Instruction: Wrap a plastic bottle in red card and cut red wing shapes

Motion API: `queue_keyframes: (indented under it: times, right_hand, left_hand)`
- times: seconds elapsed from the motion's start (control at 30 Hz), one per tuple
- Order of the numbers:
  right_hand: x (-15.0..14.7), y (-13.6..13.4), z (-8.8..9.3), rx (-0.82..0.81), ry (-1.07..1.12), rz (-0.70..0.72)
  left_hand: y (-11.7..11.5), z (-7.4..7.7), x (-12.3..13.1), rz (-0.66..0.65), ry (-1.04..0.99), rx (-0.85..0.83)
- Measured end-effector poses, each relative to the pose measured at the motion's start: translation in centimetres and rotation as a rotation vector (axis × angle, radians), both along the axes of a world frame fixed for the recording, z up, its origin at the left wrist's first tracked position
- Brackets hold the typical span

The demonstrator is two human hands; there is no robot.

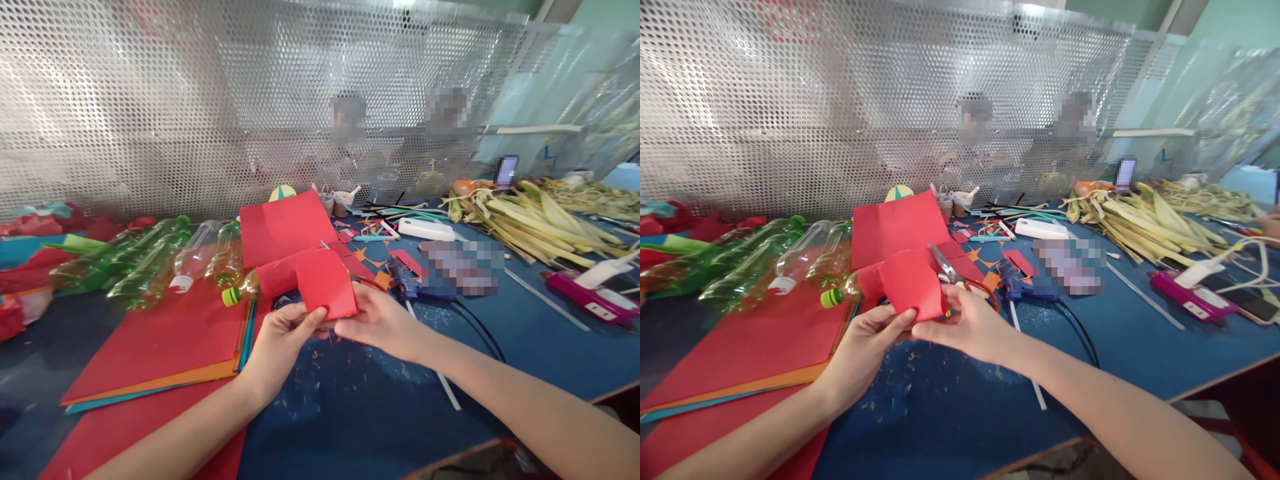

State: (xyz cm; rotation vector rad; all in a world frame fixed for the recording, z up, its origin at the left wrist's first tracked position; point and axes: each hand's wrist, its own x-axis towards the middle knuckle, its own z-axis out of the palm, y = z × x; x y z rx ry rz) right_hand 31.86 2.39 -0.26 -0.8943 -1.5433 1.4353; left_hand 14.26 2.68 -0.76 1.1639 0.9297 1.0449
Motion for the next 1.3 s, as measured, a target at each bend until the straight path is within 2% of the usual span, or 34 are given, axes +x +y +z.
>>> queue_keyframes:
  times: [0.13, 0.33, 0.47, 0.57, 0.8, 1.07, 1.3]
  right_hand:
    - [-0.9, -1.0, -0.7, 0.064, -0.047, 0.018]
    - [-0.7, -1.5, -0.4, 0.221, -0.199, 0.014]
    - [-0.7, -1.4, -0.4, 0.328, -0.355, -0.049]
    - [-0.9, -1.5, -0.2, 0.382, -0.353, -0.075]
    - [-0.2, -1.2, 0.3, 0.348, -0.339, -0.183]
    - [0.0, -0.3, -1.0, 0.304, -0.371, -0.223]
    - [-0.1, -0.6, -1.1, 0.295, -0.395, -0.222]
  left_hand:
    - [-0.9, 0.0, 0.6, 0.011, -0.052, 0.016]
    - [-1.8, -0.1, 0.7, 0.033, -0.113, -0.021]
    - [-1.7, 0.0, 0.4, 0.003, -0.153, -0.052]
    - [-1.6, 0.3, 0.5, -0.007, -0.180, -0.076]
    - [-1.0, 1.2, 0.4, 0.028, -0.160, -0.086]
    - [-0.7, 0.8, 0.0, 0.056, -0.081, -0.044]
    - [-0.5, 1.0, 0.2, 0.058, -0.029, -0.076]
